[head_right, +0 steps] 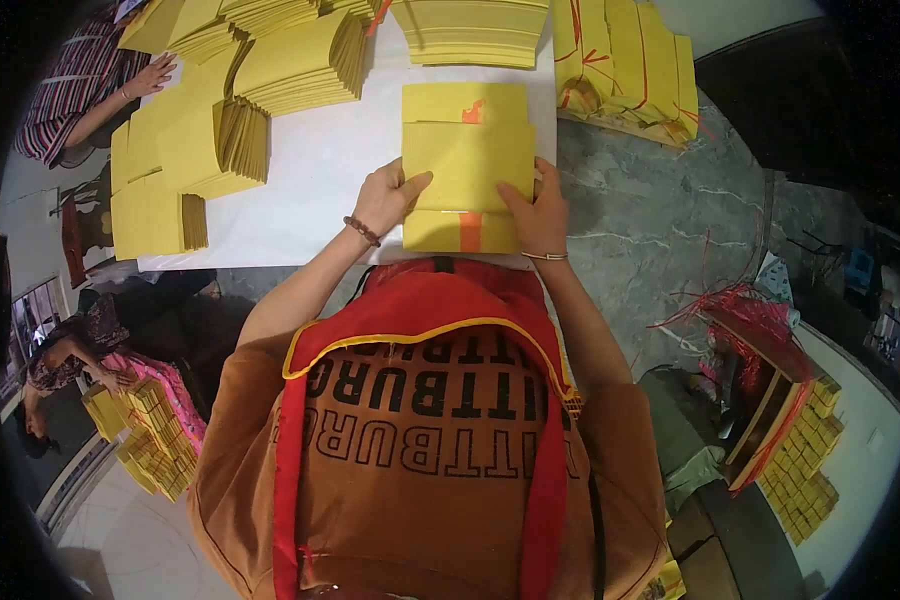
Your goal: Sorting and stacking yellow paper sheets on a table.
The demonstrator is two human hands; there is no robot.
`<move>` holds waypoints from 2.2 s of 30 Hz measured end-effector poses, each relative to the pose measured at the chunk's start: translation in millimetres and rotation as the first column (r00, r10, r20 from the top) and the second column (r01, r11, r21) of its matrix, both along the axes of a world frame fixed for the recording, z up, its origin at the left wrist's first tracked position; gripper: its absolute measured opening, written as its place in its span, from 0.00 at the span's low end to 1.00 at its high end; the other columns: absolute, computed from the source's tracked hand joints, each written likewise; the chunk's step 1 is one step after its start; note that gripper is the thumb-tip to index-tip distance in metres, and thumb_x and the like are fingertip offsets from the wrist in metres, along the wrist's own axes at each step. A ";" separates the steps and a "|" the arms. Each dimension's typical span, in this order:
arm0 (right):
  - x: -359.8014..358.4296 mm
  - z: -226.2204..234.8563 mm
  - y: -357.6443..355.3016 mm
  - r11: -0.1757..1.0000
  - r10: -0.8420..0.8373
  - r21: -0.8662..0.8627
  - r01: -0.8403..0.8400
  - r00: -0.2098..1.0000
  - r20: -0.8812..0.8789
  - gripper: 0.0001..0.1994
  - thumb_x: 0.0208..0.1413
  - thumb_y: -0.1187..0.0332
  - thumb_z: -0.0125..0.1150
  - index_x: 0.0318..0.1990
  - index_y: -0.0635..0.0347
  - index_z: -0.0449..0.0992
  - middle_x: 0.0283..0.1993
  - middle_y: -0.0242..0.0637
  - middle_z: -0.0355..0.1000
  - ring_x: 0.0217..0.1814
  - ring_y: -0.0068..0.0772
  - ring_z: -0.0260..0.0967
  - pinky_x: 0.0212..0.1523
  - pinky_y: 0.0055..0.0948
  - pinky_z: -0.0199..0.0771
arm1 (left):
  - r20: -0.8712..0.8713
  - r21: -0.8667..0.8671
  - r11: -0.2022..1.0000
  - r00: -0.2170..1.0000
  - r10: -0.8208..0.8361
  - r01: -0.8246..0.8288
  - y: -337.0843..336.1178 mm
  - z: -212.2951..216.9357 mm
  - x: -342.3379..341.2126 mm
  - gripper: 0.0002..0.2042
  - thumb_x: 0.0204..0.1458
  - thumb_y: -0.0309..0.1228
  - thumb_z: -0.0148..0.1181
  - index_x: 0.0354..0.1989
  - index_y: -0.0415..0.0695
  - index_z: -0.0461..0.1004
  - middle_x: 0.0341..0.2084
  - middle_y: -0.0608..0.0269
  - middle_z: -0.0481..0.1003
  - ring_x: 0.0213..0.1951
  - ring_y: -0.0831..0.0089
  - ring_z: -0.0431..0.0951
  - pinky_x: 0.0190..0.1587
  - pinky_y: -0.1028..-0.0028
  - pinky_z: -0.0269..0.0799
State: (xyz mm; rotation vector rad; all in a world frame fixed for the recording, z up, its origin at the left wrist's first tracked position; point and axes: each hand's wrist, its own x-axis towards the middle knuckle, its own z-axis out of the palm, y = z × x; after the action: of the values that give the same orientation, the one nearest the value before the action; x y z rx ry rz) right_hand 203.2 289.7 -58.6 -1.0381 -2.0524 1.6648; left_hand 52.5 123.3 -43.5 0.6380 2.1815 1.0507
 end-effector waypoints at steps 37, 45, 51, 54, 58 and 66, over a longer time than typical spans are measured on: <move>13.3 16.3 -15.4 0.783 0.027 0.615 -0.095 0.992 0.120 0.25 0.48 0.60 0.60 0.55 0.56 0.67 0.59 0.42 0.63 0.58 0.41 0.63 0.54 0.44 0.60 | -0.766 -0.188 0.893 0.508 -0.394 0.409 43.0 -7.3 33.7 0.24 0.50 0.42 0.54 0.56 0.51 0.63 0.58 0.57 0.59 0.59 0.56 0.56 0.58 0.57 0.52; 32.3 -1.8 -30.2 0.468 0.337 0.706 -0.531 0.846 0.413 0.32 0.54 0.45 0.47 0.62 0.54 0.57 0.67 0.39 0.49 0.70 0.42 0.42 0.62 0.61 0.35 | -0.714 -0.065 0.858 0.577 -0.397 0.510 36.6 -10.8 17.6 0.24 0.48 0.37 0.56 0.56 0.48 0.63 0.57 0.56 0.59 0.59 0.56 0.56 0.58 0.59 0.51; 29.4 -4.8 -31.6 0.444 0.334 0.716 -0.538 0.841 0.425 0.32 0.54 0.46 0.47 0.63 0.54 0.56 0.68 0.38 0.47 0.71 0.42 0.40 0.61 0.63 0.36 | -0.561 0.280 0.817 0.777 -0.287 0.504 24.5 5.7 4.1 0.25 0.44 0.33 0.57 0.55 0.45 0.64 0.56 0.52 0.60 0.57 0.54 0.58 0.57 0.59 0.52; 29.3 -1.4 -31.7 0.422 0.327 0.703 -0.573 0.819 0.471 0.31 0.55 0.50 0.47 0.63 0.55 0.55 0.68 0.40 0.48 0.70 0.45 0.41 0.63 0.59 0.37 | -0.654 -0.118 0.767 0.532 -0.538 0.630 12.9 17.2 15.5 0.24 0.46 0.34 0.55 0.55 0.42 0.64 0.54 0.49 0.62 0.56 0.55 0.59 0.56 0.59 0.54; 33.5 -3.4 -8.4 0.815 0.450 0.366 -0.450 0.888 0.089 0.28 0.56 0.62 0.52 0.63 0.60 0.55 0.65 0.42 0.54 0.68 0.42 0.47 0.64 0.41 0.45 | -0.795 -0.400 0.796 0.261 -0.548 0.454 26.1 -0.1 41.7 0.23 0.46 0.37 0.51 0.51 0.39 0.66 0.49 0.49 0.66 0.50 0.59 0.65 0.48 0.63 0.61; 27.6 12.2 4.7 0.992 0.122 0.069 -0.106 0.952 -0.282 0.24 0.59 0.72 0.47 0.62 0.65 0.54 0.58 0.43 0.63 0.61 0.33 0.58 0.60 0.30 0.55 | -0.869 -0.117 0.896 0.393 -0.302 0.429 9.8 15.4 14.0 0.23 0.39 0.31 0.54 0.49 0.41 0.68 0.44 0.60 0.71 0.45 0.65 0.70 0.44 0.68 0.64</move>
State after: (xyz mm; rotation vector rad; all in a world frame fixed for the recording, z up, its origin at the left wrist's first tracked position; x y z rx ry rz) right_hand 230.8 294.4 -46.4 -0.6278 -1.9835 1.6919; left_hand 66.5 133.1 -28.1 2.0070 2.5554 0.6397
